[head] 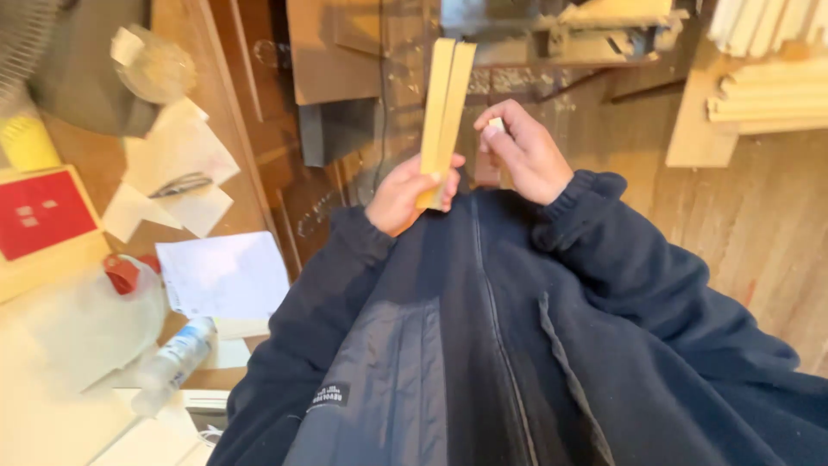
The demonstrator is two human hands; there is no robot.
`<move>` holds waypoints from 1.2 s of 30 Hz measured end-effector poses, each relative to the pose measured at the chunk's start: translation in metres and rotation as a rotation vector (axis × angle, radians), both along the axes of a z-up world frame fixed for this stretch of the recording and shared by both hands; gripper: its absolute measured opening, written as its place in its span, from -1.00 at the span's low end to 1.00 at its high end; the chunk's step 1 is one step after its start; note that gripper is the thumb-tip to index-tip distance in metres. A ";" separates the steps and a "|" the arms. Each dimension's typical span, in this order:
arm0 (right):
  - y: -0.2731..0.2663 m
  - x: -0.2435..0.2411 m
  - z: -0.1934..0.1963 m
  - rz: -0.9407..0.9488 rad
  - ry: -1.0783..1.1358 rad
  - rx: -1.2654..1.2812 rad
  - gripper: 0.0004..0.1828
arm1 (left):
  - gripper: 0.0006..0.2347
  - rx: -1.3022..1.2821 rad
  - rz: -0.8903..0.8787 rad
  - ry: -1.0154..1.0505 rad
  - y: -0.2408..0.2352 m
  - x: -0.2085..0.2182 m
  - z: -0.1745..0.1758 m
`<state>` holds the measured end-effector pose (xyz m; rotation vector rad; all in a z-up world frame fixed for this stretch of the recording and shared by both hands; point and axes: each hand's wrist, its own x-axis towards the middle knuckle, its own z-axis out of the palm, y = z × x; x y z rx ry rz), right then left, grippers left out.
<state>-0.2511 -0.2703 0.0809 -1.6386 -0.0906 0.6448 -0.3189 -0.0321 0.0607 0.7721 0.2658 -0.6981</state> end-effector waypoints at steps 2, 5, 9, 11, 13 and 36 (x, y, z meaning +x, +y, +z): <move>-0.019 -0.021 0.015 -0.081 0.159 0.123 -0.82 | -0.68 -0.039 -0.039 -0.025 -0.033 -0.010 -0.004; -0.045 -0.045 0.026 -0.185 0.274 0.235 -0.81 | -0.68 -0.106 -0.101 -0.066 -0.073 -0.023 -0.005; -0.084 -0.080 0.024 -0.257 0.177 0.170 -0.85 | -0.69 -0.086 -0.226 -0.083 -0.114 -0.045 0.001; -0.098 -0.095 0.022 -0.282 0.171 0.191 -0.86 | -0.68 -0.093 -0.253 -0.073 -0.127 -0.055 0.004; -0.111 -0.107 0.022 -0.301 0.170 0.215 -0.87 | -0.68 -0.095 -0.274 -0.060 -0.139 -0.064 0.003; -0.140 -0.114 0.019 -0.381 0.148 0.325 -0.72 | -0.75 0.479 -0.136 -0.542 -0.160 -0.046 0.022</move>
